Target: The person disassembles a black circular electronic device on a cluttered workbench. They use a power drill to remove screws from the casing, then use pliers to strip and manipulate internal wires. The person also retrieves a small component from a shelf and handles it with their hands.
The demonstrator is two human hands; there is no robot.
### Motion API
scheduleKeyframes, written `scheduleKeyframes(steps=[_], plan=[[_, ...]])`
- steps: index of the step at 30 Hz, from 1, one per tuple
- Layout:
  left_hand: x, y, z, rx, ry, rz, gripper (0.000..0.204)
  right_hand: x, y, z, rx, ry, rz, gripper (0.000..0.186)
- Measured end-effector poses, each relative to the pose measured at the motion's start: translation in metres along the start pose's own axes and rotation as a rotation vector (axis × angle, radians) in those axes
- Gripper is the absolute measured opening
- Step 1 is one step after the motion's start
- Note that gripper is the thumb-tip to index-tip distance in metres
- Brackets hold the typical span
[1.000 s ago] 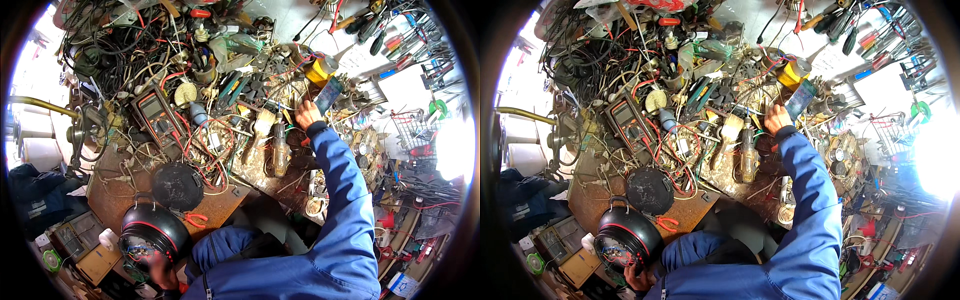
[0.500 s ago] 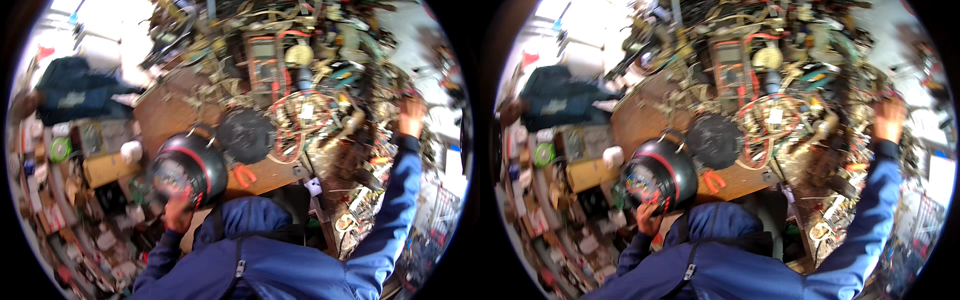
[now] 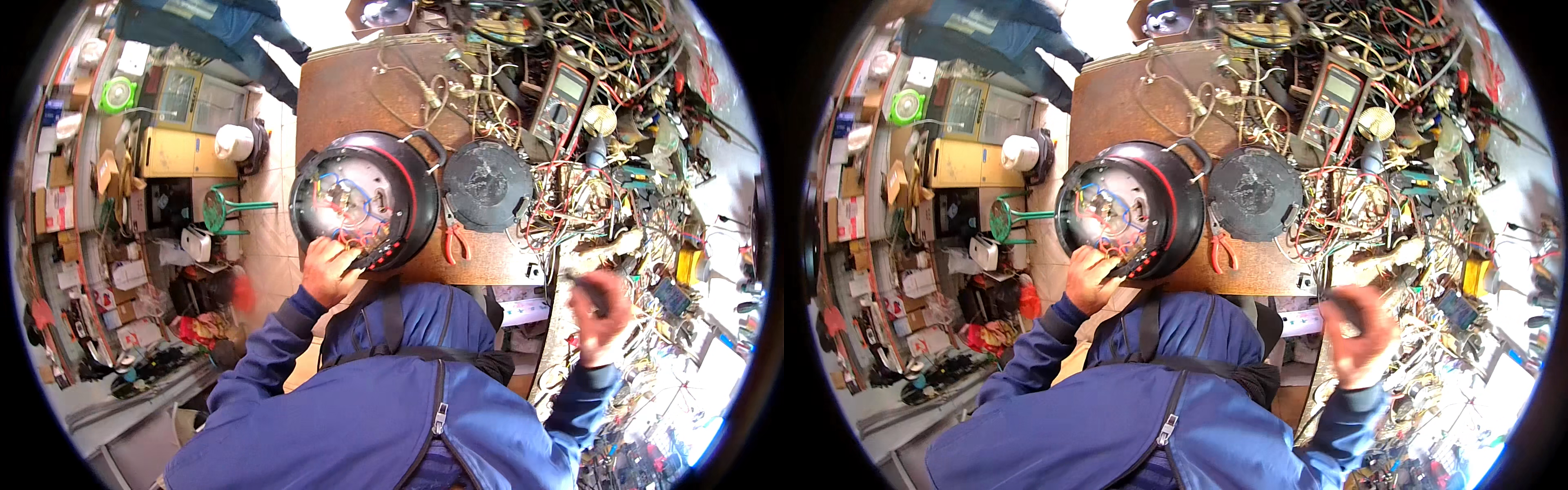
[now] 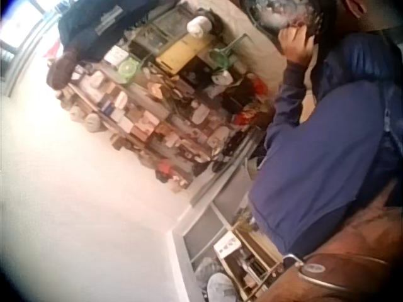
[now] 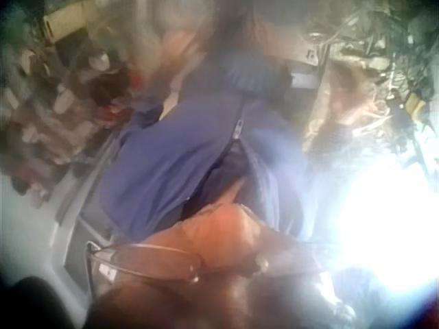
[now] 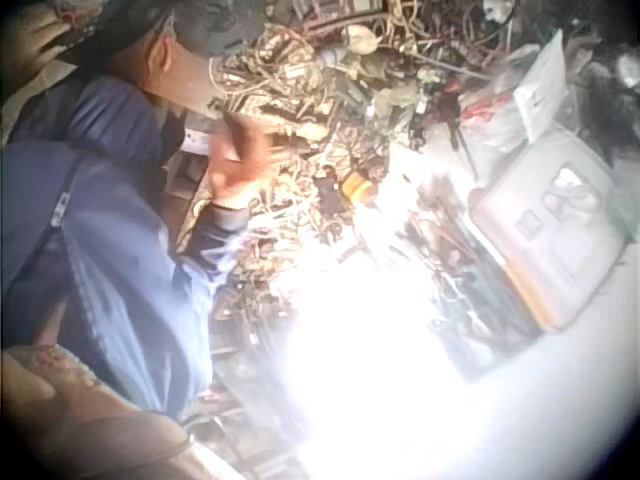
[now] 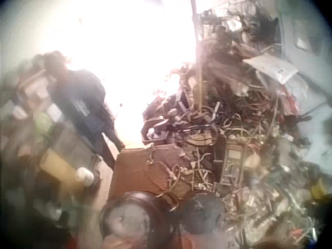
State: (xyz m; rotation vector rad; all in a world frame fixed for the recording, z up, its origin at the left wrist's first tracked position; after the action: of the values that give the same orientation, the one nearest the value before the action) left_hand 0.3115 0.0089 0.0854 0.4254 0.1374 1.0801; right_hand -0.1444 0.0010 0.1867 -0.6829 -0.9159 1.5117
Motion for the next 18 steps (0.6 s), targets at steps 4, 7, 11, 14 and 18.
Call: scheduleKeyframes(steps=[4,7,11,14,18], plan=[[0.001,0.0,0.009,0.036,-0.032,0.012,0.044,0.004,-0.065,-0.089,-0.092,-0.256,0.135,0.028],[0.003,-0.002,0.006,0.039,0.016,0.003,0.038,0.01,-0.097,-0.135,0.025,-0.239,0.309,0.028],[0.007,-0.007,-0.001,0.063,0.085,0.009,0.034,0.017,-0.123,-0.168,0.109,-0.266,0.389,0.028],[0.009,-0.008,0.002,0.079,0.071,0.014,0.035,0.024,-0.134,-0.178,0.177,-0.236,0.397,0.028],[0.012,-0.009,0.001,0.076,0.09,0.022,0.036,0.029,-0.143,-0.179,0.23,-0.168,0.342,0.028]])
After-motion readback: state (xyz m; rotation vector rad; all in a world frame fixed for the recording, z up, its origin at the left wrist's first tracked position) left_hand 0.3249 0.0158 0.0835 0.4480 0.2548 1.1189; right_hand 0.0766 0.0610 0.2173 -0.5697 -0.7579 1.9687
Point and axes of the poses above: each hand's wrist, its own x-axis away from the middle knuckle, its own z-axis out of the back of the hand, y = z × x, the point moved 1 cm from there along -x, towards the middle knuckle, and after that the axes turned 15 degrees about -y, right-handed, at the moved point
